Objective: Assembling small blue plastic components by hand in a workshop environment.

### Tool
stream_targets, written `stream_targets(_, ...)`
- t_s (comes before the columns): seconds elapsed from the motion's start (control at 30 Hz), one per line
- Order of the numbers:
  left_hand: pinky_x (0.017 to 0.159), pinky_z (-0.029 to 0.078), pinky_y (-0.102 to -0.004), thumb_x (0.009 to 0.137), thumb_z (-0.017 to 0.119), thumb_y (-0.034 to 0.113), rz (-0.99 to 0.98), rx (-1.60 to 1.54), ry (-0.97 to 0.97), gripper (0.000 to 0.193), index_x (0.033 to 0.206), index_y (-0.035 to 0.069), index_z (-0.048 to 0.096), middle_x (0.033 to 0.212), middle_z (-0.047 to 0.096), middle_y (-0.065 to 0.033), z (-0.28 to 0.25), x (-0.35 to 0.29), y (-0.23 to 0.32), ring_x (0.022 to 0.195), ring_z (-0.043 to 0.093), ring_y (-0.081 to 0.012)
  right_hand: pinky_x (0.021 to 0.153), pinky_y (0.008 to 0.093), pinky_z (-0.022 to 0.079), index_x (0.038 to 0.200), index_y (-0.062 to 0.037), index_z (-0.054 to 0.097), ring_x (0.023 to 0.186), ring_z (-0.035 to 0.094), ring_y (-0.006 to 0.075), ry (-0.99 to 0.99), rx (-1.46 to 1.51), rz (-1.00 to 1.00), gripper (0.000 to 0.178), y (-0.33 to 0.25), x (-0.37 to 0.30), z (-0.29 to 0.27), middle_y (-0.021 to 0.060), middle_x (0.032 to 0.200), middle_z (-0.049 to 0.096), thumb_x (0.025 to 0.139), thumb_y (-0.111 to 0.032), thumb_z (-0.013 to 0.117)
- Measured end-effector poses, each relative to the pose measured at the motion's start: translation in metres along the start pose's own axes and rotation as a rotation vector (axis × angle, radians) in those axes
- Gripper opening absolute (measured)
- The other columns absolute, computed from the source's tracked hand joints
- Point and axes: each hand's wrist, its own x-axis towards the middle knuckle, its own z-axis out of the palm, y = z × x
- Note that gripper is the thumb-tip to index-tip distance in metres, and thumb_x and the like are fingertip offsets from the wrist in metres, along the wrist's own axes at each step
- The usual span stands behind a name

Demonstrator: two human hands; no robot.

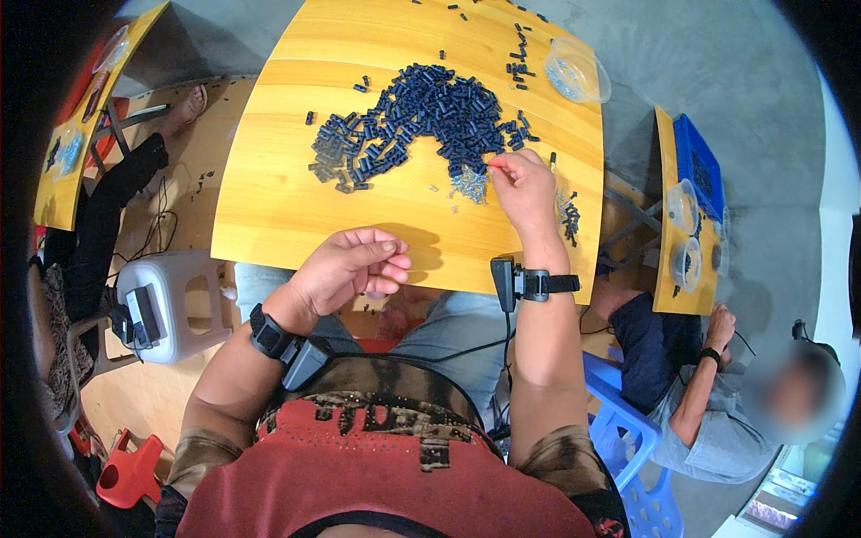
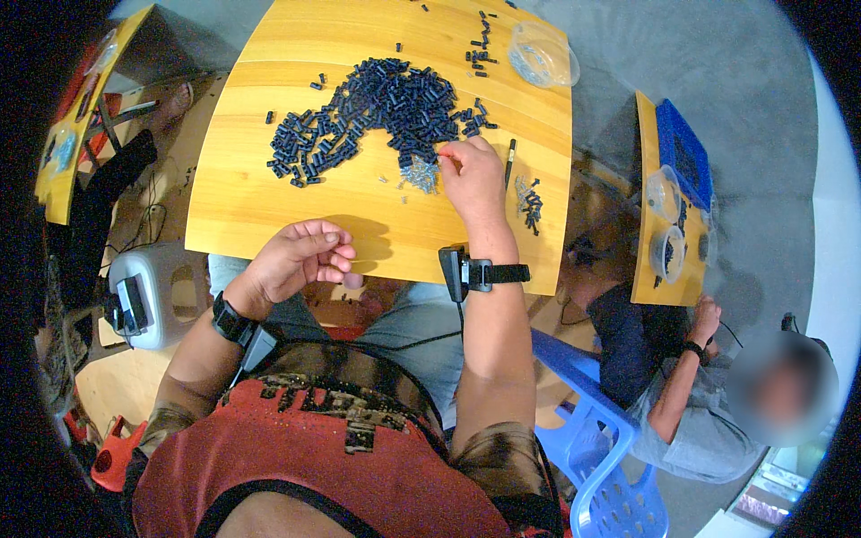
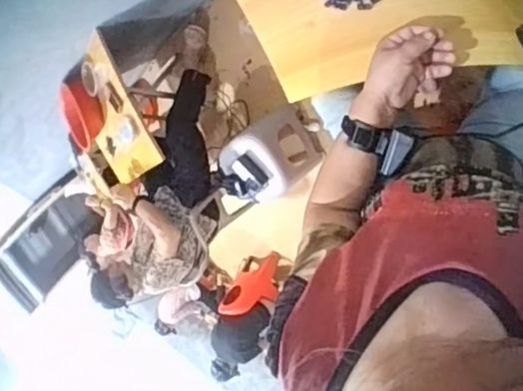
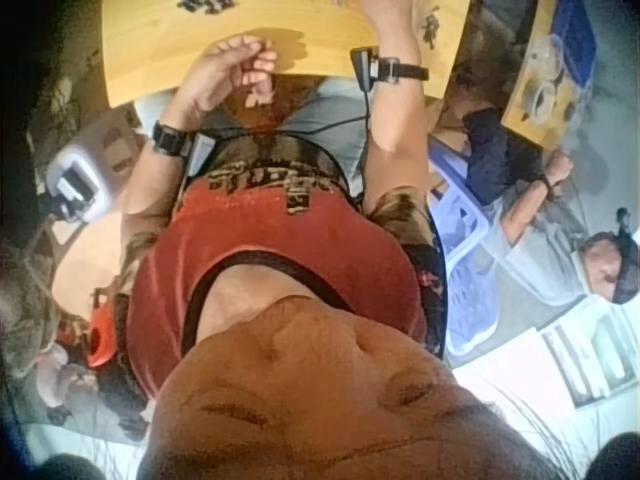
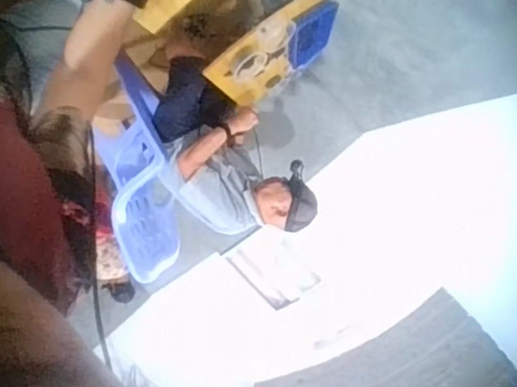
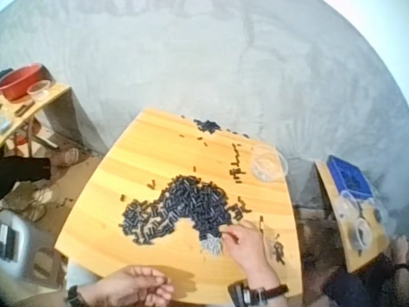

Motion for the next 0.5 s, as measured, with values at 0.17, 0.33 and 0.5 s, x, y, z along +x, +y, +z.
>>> stream_targets(0.17, 0.067, 0.053, -0.0262, 0.093, 0.048, 0.014, 0.000, 0.007, 0.006, 0.019, 0.102, -0.001, 0.057, 0.090, 0.063, -0.0098, 0.0001, -0.0001, -0.0002, 0.079, 0.063, -0.0162, 0.063, 0.0354, 0.047, 0.078, -0.0015, 0.064, 0.072, 0.058, 0.0284, -0.021, -0.008, -0.041, 0.008, 0.0027, 0.0002, 0.0009, 0.0119, 0.077, 0.059, 0.072, -0.005, 0.066)
stream_targets(0.33, 0.067, 0.053, -0.0265, 0.093, 0.048, 0.013, 0.001, -0.005, -0.004, 0.019, 0.102, -0.001, 0.057, 0.090, 0.063, -0.0100, -0.0001, 0.0006, 0.0002, 0.080, 0.062, -0.0162, 0.064, 0.0357, 0.047, 0.078, -0.0016, 0.064, 0.074, 0.058, 0.0291, 0.007, -0.044, -0.015, 0.008, 0.0065, -0.0015, -0.0039, 0.0122, 0.077, 0.059, 0.072, -0.005, 0.065)
stream_targets(0.5, 0.066, 0.053, -0.0267, 0.093, 0.048, 0.013, 0.005, -0.005, 0.001, 0.020, 0.103, -0.001, 0.057, 0.090, 0.063, -0.0105, 0.0004, 0.0000, 0.0004, 0.079, 0.063, -0.0167, 0.065, 0.0361, 0.047, 0.079, -0.0026, 0.065, 0.074, 0.057, 0.0298, 0.040, -0.016, -0.045, 0.008, 0.0041, 0.0001, -0.0033, 0.0121, 0.076, 0.058, 0.071, -0.005, 0.065)
